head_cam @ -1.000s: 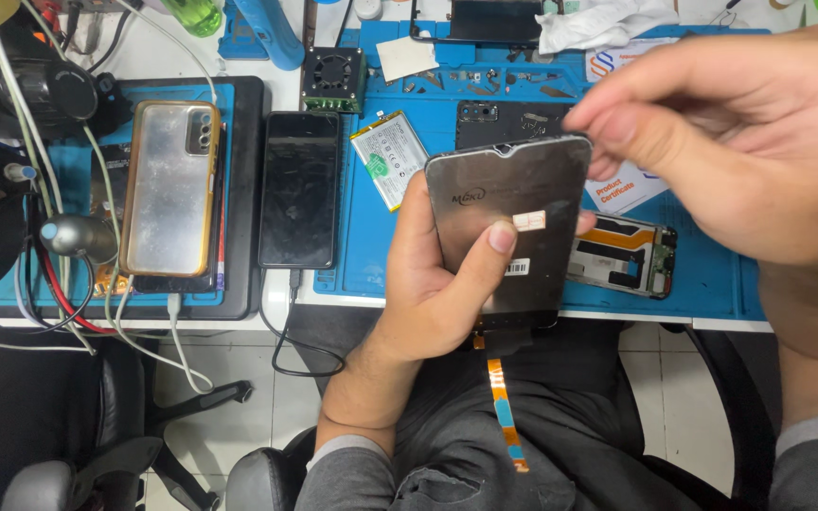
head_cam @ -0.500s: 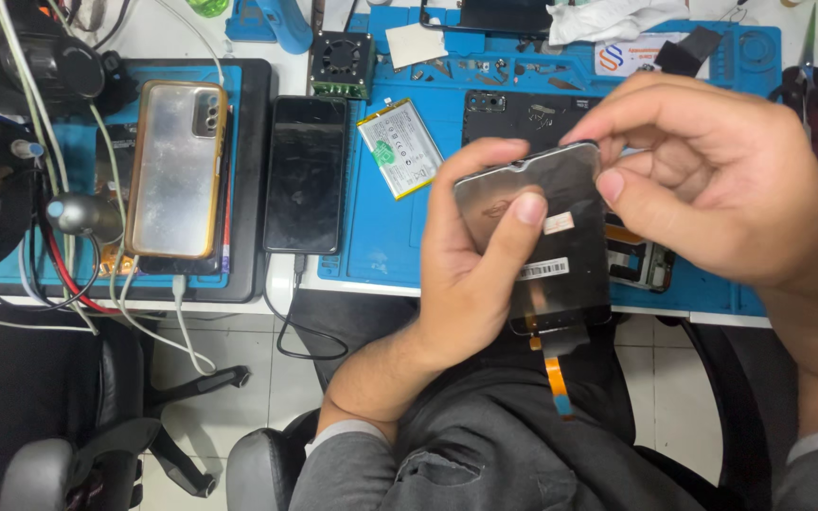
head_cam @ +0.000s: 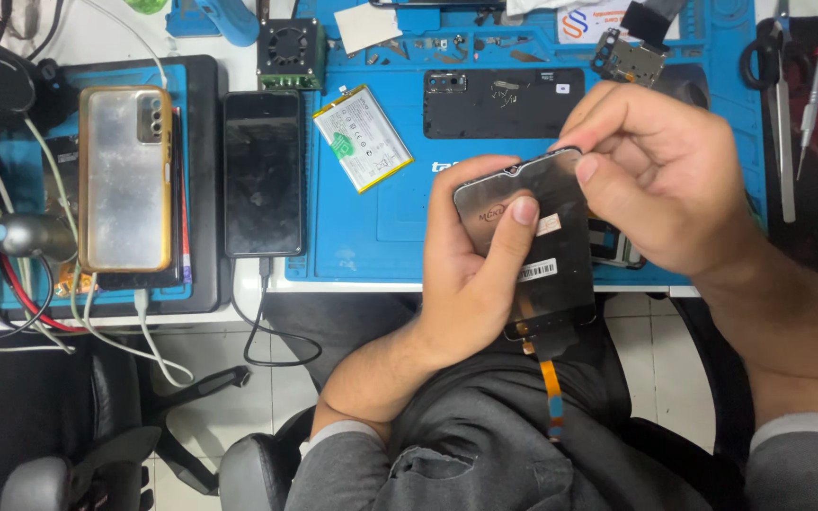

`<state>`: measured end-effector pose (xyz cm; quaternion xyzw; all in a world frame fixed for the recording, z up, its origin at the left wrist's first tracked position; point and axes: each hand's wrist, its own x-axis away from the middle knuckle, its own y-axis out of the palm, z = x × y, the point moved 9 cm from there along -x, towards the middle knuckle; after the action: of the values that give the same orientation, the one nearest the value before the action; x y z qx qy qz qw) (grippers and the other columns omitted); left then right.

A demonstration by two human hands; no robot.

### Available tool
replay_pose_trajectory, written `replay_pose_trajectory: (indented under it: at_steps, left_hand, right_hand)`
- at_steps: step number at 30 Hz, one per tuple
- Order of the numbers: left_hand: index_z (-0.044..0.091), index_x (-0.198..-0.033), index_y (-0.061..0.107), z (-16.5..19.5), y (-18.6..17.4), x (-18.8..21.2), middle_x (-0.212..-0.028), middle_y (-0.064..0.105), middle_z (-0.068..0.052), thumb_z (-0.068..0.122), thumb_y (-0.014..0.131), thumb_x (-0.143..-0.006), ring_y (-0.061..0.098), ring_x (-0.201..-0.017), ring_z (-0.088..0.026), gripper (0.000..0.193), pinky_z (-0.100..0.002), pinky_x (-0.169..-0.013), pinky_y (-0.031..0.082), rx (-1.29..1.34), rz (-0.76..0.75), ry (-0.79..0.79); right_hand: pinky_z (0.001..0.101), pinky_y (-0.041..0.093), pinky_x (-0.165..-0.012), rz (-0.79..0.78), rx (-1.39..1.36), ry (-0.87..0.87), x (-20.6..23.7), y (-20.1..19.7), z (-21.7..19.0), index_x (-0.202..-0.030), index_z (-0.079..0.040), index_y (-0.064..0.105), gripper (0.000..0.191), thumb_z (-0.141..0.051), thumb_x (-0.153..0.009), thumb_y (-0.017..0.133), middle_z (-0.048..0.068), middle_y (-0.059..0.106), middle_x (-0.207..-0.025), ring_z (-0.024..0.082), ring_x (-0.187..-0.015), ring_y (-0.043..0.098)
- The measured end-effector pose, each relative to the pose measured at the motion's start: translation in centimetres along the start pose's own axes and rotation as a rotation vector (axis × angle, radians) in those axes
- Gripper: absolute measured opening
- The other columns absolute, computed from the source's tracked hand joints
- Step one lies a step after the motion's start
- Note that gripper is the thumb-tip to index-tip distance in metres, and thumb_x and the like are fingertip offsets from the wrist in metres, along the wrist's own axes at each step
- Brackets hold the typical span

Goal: The person holds a replacement display assembly with its flex cable, powers on the phone to test it showing the vivo boot logo, then peels the protective film from the new screen and presses and aligns the display assembly along its edges by hand at the workbench.

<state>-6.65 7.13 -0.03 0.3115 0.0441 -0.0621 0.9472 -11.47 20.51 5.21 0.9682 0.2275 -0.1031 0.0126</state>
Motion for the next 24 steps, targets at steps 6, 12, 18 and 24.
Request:
replay_pose_trajectory:
  at_steps: [6,12,18,24]
  left_hand:
    - [0.002,-0.138,0.041,-0.12,-0.56,-0.10,-0.115,0.065,-0.009,0.006,0.058,-0.113,0.063,-0.102,-0.009,0.030,-0.024,-0.090,0.054,-0.040,0.008,0.022]
    - [0.001,-0.140,0.040,-0.26,-0.44,0.07,-0.116,0.065,-0.009,0.006,0.057,-0.114,0.063,-0.102,-0.008,0.031,-0.023,-0.089,0.054,-0.075,0.002,0.037]
    - [0.003,-0.143,0.038,-0.57,-0.31,-0.13,-0.118,0.066,-0.010,0.006,0.056,-0.112,0.064,-0.104,-0.009,0.035,-0.025,-0.091,0.055,-0.048,0.007,0.018]
    - [0.002,-0.143,0.039,-0.45,-0.52,-0.50,-0.115,0.066,-0.010,0.006,0.056,-0.113,0.064,-0.101,-0.009,0.034,-0.025,-0.092,0.055,-0.034,0.007,0.042]
  right_hand:
    - [0.0191,0.048,-0.082,0.017,0.040,-0.042,0.04,0.35,0.09,-0.110,0.007,0.054,0.003,0.007,-0.106,0.053,0.010,0.059,-0.107,0.007,-0.093,0.056]
    - [0.0180,0.049,-0.077,0.045,0.117,-0.072,0.31,-0.04,0.09,-0.108,0.009,0.056,0.002,0.008,-0.106,0.055,0.012,0.061,-0.105,0.007,-0.090,0.059]
    - [0.0197,0.054,-0.079,0.063,0.105,-0.044,-0.05,-0.25,0.12,-0.111,0.010,0.059,0.006,0.010,-0.106,0.055,0.013,0.064,-0.106,0.008,-0.093,0.063]
    - [0.0215,0.054,-0.085,0.072,0.120,-0.050,-0.23,-0.31,0.30,-0.112,0.012,0.059,0.011,0.010,-0.104,0.053,0.012,0.063,-0.114,0.009,-0.095,0.063]
